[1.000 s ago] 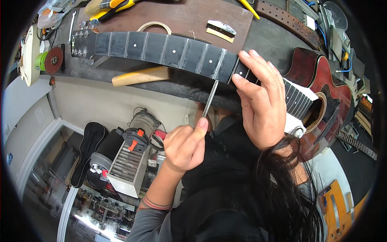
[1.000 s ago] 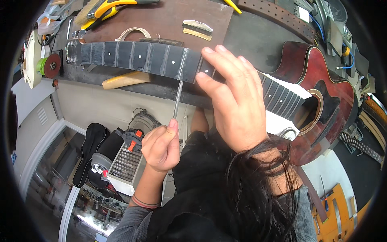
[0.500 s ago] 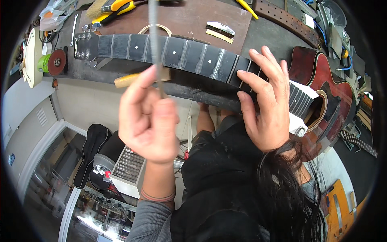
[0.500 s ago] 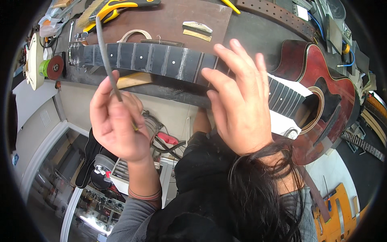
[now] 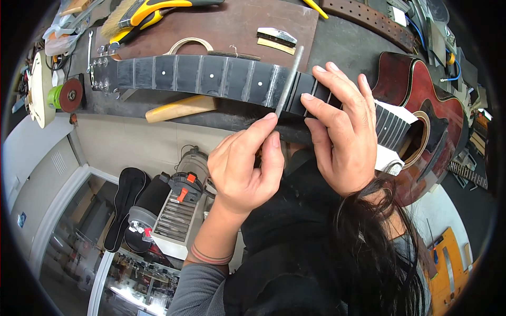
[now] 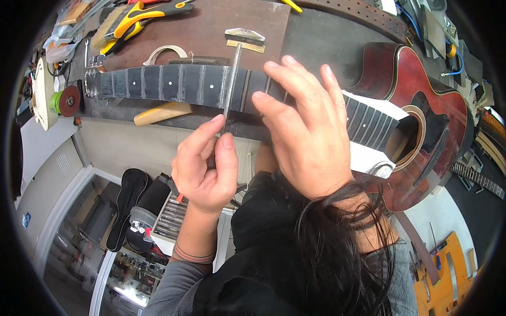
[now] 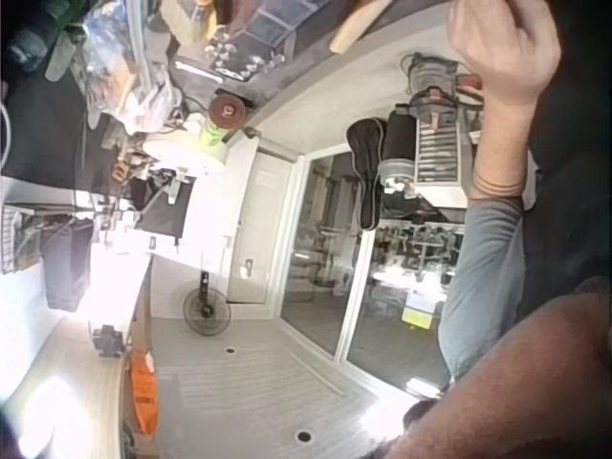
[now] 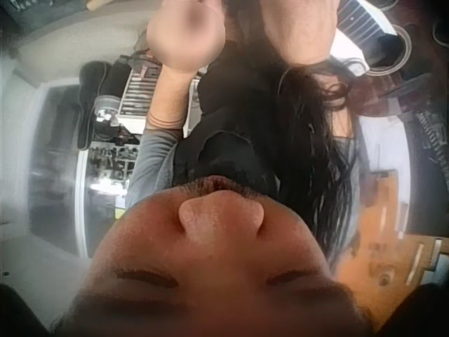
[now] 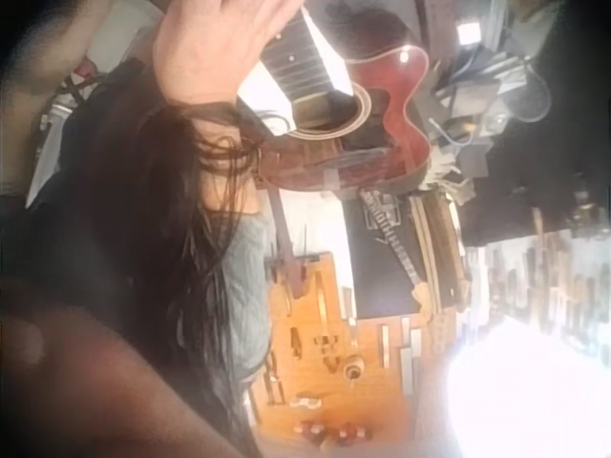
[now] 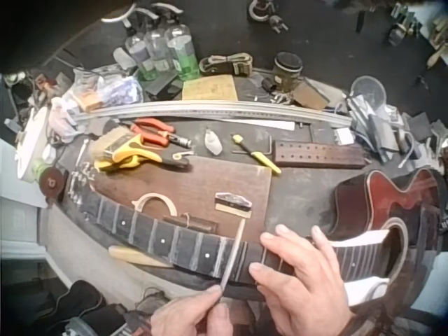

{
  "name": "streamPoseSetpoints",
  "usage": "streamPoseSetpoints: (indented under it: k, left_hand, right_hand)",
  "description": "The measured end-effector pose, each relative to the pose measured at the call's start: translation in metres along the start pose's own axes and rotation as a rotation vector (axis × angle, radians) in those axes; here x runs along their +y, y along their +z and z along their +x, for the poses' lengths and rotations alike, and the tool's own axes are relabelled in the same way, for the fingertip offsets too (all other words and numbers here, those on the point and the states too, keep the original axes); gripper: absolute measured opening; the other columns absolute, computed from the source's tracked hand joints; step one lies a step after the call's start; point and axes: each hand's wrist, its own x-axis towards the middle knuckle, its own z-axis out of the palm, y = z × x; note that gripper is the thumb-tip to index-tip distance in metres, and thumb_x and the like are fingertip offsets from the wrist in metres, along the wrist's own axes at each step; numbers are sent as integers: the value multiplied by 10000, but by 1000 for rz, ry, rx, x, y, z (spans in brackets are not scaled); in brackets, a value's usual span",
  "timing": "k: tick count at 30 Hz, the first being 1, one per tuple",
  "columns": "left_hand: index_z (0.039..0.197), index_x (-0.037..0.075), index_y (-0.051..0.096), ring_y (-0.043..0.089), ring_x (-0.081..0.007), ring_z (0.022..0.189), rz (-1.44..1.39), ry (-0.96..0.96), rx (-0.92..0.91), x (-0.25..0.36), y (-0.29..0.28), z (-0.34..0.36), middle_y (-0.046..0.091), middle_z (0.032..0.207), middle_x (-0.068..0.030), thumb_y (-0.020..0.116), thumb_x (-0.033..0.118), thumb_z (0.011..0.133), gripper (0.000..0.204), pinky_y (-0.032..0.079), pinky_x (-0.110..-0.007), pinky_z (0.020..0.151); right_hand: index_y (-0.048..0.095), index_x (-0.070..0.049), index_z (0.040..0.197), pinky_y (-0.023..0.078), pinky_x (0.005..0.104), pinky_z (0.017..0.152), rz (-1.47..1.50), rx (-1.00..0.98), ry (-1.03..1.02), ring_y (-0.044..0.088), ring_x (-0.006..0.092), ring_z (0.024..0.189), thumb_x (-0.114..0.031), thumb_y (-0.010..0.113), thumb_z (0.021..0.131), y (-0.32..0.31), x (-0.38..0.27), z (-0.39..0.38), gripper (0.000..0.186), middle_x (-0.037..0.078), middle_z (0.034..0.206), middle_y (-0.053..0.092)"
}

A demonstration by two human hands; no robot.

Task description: The person uses a metal file to smooth the edges of the frets on a guitar neck. They repeatedly file the frets and occasionally use a brush to clear away debris from the fretboard.

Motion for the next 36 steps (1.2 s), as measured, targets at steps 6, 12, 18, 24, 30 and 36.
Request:
streamPoseSetpoints:
  k: [6,12,18,24,30,36]
  left_hand:
    - [1218,-75,764,709,-242,629,58,101,23,-6,11,0,774,865,-139,801,-174,847,385,570,-343,598]
    - [1242,-93,743,744,-119,715,71,128,-34,-10,13,-1,847,1079,-206,764,-181,935,319,593,-262,651]
    - [1246,-88,751,716,-162,646,37,47,-114,-7,-6,-37,809,933,-186,750,-218,917,354,564,-297,611]
    - [1277,-71,756,586,-259,550,17,116,-34,-8,10,-6,620,720,-110,775,-219,837,465,481,-370,539]
    - [1300,-69,757,634,-275,590,18,55,-94,-4,-4,-36,684,775,-133,775,-223,830,494,521,-362,573]
    - [1341,-60,750,551,-258,558,43,136,-26,-8,13,-1,588,721,-105,766,-211,839,525,461,-384,544]
  right_hand:
    - [734,-126,1310,336,660,1305,13,12,-7,583,413,1537,53,807,888,0,1,0,464,156,1579,655]
    - [753,-123,1270,358,657,1292,18,6,-1,584,420,1534,46,820,882,0,1,0,429,161,1575,657]
    - [757,-122,1265,402,636,1264,10,8,1,604,421,1512,28,829,885,-2,2,1,415,166,1564,665]
    - [770,-110,1222,441,616,1232,10,9,-11,629,421,1475,4,846,883,0,-1,3,365,169,1544,679]
    - [773,-108,1219,457,602,1215,-16,16,-7,633,423,1467,-9,847,883,-2,2,2,357,169,1536,683]
    - [776,-117,1224,463,598,1209,6,10,-16,632,422,1468,-10,858,871,-2,0,5,378,166,1537,685]
